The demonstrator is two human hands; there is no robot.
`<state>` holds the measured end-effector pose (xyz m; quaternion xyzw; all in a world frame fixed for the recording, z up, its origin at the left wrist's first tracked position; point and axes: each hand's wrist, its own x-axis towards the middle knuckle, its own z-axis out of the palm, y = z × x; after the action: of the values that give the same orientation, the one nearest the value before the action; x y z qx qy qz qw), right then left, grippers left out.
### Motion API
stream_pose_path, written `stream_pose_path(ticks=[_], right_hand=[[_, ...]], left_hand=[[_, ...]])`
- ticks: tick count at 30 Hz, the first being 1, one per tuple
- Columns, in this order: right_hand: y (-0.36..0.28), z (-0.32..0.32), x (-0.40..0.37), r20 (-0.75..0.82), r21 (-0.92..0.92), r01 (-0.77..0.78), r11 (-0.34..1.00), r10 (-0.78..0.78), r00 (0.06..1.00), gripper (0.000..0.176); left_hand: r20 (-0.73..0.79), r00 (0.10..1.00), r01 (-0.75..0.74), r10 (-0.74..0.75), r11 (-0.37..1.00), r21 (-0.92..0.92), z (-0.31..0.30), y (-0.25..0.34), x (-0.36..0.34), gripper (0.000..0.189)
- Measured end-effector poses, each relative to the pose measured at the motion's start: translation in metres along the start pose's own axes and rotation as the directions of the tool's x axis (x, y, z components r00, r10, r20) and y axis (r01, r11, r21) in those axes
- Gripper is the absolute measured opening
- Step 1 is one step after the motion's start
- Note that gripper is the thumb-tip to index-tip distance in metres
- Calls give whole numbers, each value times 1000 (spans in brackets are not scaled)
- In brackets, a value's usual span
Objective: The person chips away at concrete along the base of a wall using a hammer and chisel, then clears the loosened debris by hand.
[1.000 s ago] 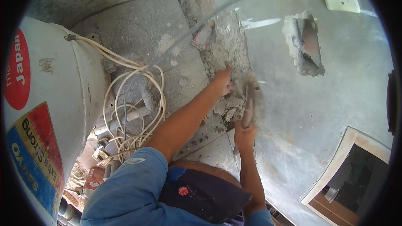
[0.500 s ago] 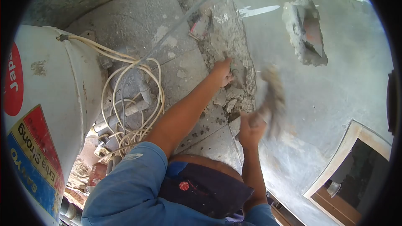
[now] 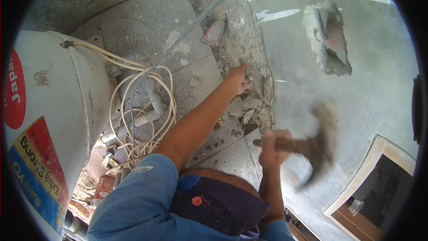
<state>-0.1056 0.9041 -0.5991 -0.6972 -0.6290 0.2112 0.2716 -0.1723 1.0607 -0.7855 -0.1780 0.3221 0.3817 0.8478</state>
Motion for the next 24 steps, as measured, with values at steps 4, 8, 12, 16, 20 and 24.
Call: stream_pose_path(ticks=[4,8,12,16,20,24], right_hand=[[-6,8,12,-290,554,522,648,-438,851,8],[86,41,-20,82,-279,-52,959,78,994,9],[38,11,-9,-122,-35,-186,982,180,976,12],[-50,-32,21,-204,608,373,701,-316,927,22],[111,38,-19,71,-351,75,934,-53,996,21],[30,26,2,26,-255,-335,907,353,935,27]], left_hand=[[-17,999,34,-34,999,20,-7,-5,4,28],[-117,993,3,-3,1000,-3,7,-1,8,31],[-116,993,40,-34,998,50,-8,-19,7,28],[-98,995,15,-12,999,29,-3,-10,13,33],[-29,1000,8,-6,999,54,-6,-12,13,29],[-49,999,11,-11,1000,0,-8,-4,27,29]])
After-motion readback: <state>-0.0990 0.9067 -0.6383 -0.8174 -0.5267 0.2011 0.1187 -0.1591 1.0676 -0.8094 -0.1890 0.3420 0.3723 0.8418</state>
